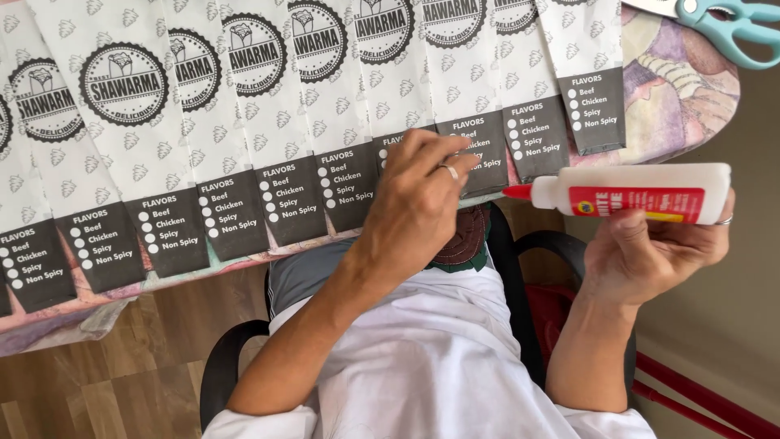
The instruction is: Assembling paper food packaging by folding and gluing printed sheets.
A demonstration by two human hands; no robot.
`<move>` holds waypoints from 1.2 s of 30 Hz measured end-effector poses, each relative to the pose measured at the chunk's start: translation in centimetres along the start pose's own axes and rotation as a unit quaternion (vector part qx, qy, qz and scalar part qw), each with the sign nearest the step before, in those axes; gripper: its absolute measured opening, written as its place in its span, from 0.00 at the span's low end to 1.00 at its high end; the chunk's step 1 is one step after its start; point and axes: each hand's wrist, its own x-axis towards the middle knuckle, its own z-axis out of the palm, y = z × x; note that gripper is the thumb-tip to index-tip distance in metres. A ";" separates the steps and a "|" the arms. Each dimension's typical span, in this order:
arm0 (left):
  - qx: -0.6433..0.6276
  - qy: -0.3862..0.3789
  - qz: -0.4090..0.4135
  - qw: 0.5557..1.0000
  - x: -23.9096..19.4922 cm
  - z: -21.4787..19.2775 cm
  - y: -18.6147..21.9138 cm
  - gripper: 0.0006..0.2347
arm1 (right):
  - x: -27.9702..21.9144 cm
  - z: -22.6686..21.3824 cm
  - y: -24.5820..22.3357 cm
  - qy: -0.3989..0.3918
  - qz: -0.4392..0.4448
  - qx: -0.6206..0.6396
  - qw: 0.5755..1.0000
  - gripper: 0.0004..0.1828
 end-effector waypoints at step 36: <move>0.079 -0.077 -0.058 0.992 -3.8 -5.1 -1.7 0.19 | -1.6 11.2 -3.9 -0.142 0.118 0.000 0.983 0.26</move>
